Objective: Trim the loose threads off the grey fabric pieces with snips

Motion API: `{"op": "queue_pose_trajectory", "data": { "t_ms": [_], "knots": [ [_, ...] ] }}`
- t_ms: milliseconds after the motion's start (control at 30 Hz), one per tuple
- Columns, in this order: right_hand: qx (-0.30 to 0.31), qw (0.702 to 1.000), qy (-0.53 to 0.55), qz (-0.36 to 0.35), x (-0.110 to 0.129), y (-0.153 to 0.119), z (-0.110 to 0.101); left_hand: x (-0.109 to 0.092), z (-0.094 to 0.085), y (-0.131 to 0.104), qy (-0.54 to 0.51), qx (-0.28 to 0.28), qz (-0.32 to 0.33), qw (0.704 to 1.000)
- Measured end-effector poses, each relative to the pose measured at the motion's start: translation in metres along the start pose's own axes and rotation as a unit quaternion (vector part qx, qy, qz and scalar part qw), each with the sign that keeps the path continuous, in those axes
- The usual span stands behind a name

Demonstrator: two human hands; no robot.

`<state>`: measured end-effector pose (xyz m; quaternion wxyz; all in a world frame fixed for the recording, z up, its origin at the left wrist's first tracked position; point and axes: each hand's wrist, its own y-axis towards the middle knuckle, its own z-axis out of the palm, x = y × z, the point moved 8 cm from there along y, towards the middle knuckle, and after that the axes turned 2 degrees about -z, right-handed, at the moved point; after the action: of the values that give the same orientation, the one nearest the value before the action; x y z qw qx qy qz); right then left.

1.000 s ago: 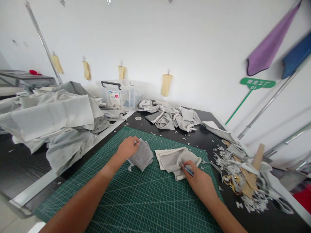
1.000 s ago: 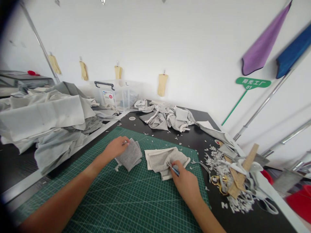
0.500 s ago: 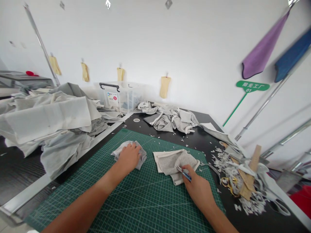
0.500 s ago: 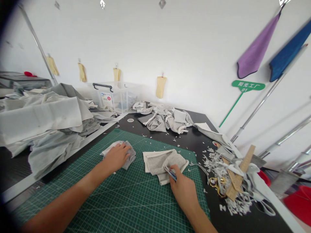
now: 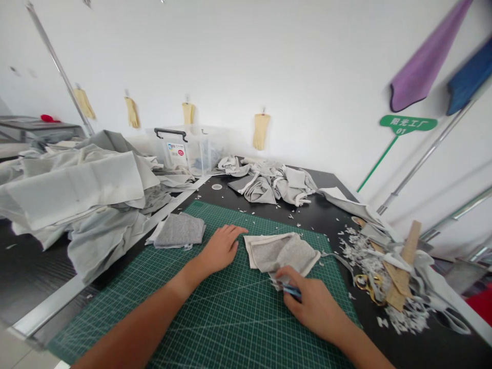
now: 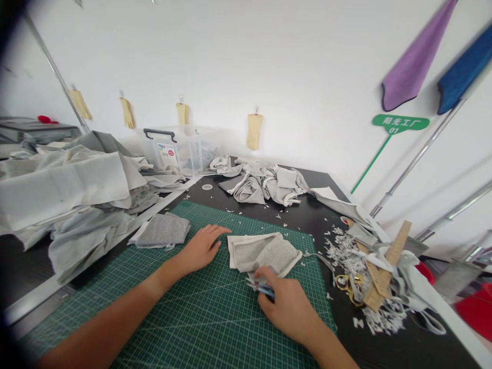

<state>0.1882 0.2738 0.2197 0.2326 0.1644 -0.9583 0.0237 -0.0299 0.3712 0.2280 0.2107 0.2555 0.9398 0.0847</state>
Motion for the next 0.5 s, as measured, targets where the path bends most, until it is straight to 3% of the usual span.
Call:
{"op": "queue_pose_trajectory", "data": {
  "t_ms": [67, 133, 333, 500],
  "knots": [
    [0.018, 0.999, -0.019, -0.019, 0.006, 0.000, 0.000, -0.019, 0.010, -0.002, -0.030, 0.019, 0.047, 0.998],
    [0.015, 0.999, -0.038, -0.014, 0.003, 0.001, 0.000, -0.024, 0.015, -0.003, -0.039, 0.019, 0.061, 0.997],
    [0.005, 0.999, -0.036, 0.002, -0.009, 0.004, -0.003, -0.006, 0.013, 0.003, -0.051, -0.030, 0.036, 0.998],
    [-0.055, 0.996, 0.060, 0.033, -0.007, 0.001, -0.038, 0.005, 0.011, 0.001, -0.095, -0.042, 0.014, 0.995]
  ]
}}
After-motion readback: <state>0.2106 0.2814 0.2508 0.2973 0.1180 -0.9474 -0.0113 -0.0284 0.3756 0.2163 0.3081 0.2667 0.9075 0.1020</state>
